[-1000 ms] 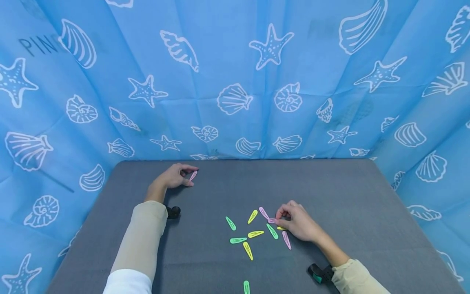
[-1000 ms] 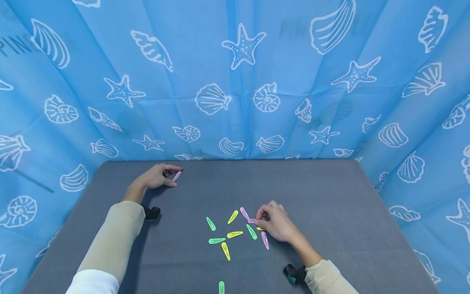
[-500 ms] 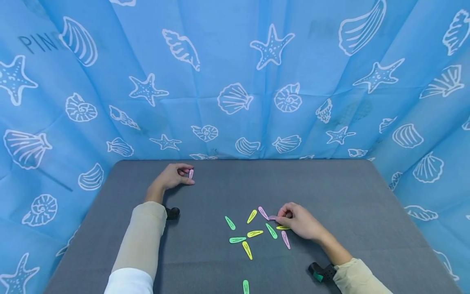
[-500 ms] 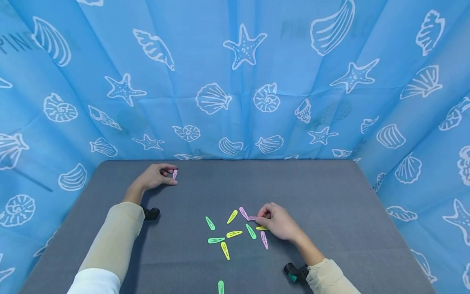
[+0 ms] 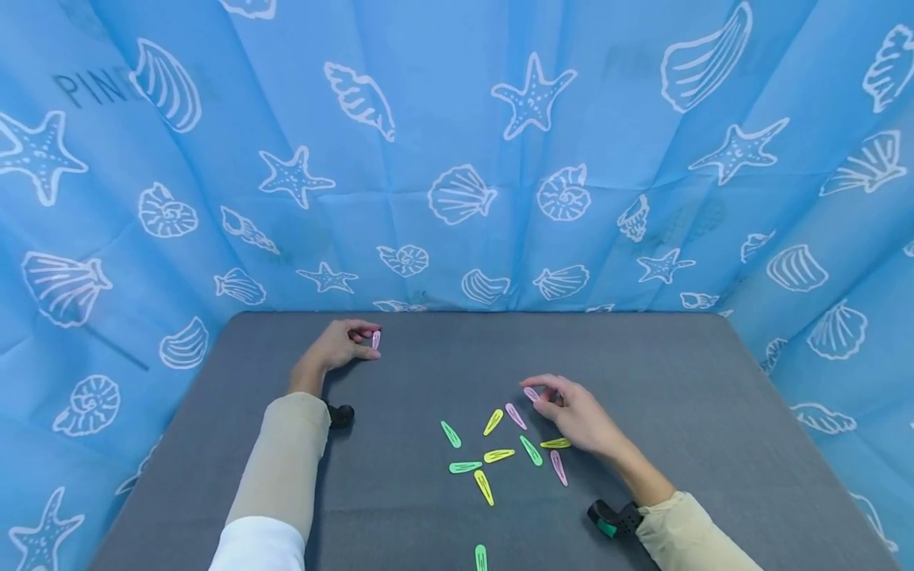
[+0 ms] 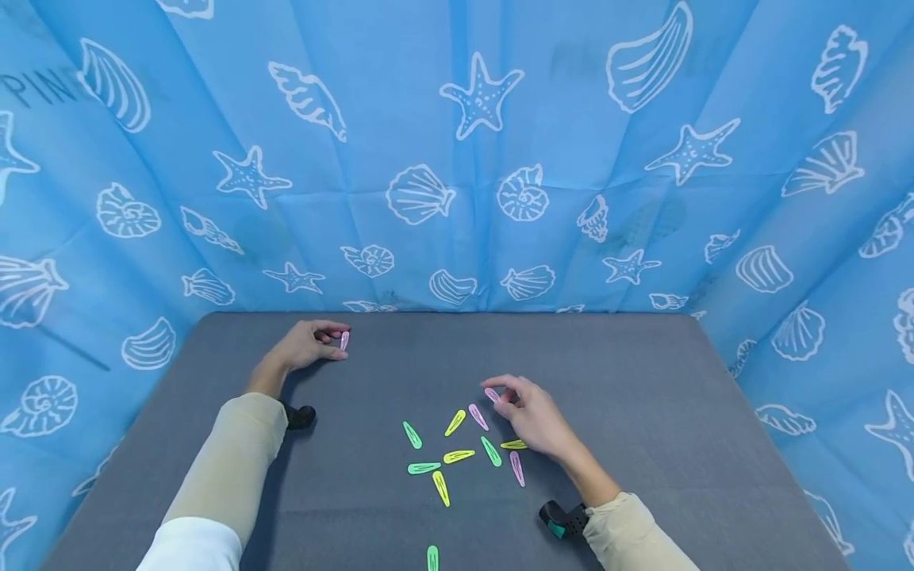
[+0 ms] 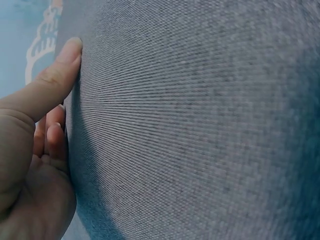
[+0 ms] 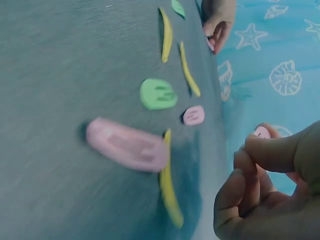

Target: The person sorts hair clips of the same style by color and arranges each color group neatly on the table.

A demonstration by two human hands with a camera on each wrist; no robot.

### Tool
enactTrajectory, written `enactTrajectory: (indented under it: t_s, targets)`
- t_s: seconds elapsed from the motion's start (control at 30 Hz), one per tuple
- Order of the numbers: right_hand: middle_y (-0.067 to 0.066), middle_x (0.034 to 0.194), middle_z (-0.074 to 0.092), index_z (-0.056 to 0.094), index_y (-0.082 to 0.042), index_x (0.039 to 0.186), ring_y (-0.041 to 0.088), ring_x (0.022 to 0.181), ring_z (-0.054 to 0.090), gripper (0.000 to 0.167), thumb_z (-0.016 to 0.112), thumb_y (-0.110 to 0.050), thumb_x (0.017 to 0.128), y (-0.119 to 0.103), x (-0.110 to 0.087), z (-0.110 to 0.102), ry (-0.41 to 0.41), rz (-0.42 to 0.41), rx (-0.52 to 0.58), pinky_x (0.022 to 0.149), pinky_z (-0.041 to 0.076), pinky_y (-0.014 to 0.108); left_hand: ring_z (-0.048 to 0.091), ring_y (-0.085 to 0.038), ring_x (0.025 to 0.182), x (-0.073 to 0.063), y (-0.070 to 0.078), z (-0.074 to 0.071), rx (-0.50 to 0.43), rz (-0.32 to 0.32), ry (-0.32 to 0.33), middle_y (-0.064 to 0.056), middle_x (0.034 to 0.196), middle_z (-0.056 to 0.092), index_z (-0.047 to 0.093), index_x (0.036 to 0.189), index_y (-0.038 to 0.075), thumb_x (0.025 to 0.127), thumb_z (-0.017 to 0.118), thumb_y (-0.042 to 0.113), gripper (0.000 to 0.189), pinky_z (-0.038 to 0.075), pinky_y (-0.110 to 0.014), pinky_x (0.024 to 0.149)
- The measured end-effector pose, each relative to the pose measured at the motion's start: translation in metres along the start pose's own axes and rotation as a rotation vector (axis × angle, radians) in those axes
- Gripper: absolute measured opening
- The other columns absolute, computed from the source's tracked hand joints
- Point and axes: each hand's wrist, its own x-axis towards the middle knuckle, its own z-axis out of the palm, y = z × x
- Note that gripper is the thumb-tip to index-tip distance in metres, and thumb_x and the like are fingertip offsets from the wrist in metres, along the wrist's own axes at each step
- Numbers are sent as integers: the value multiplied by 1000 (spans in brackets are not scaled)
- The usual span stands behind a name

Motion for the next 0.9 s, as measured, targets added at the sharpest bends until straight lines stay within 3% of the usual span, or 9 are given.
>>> enactTrajectory:
  t_s: [0.2,0.33,0.57,0.9]
  targets:
    - [8,84,66,66,-6,117,16,73,62,17,60,-13,103,-15,24,13,11,48,106,66,51,26,52,-28,113,0,-2,1,13,-10,6,-11,134,61,63,141,19,86,84,24,59,43,-44,99]
    - [8,82,70,67,-7,111,17,73,65,13,63,-13,101,-28,46,26,-1,60,146,66,50,27,51,-28,113,0,-1,2,16,-12,13,-11,134,61,63,141,20,86,84,24,59,43,-45,99]
    - [6,76,72,69,-10,108,11,64,59,11,67,-15,99,-45,91,54,19,3,60,59,41,25,51,-27,112,0,-1,5,23,21,1,-12,135,60,62,142,19,87,83,26,59,43,-45,99]
    - [3,78,72,71,-10,105,9,64,57,11,64,-17,101,-68,148,91,29,-74,-68,61,43,24,50,-28,112,0,-3,0,32,10,10,-11,136,60,63,141,20,86,83,27,59,43,-47,100]
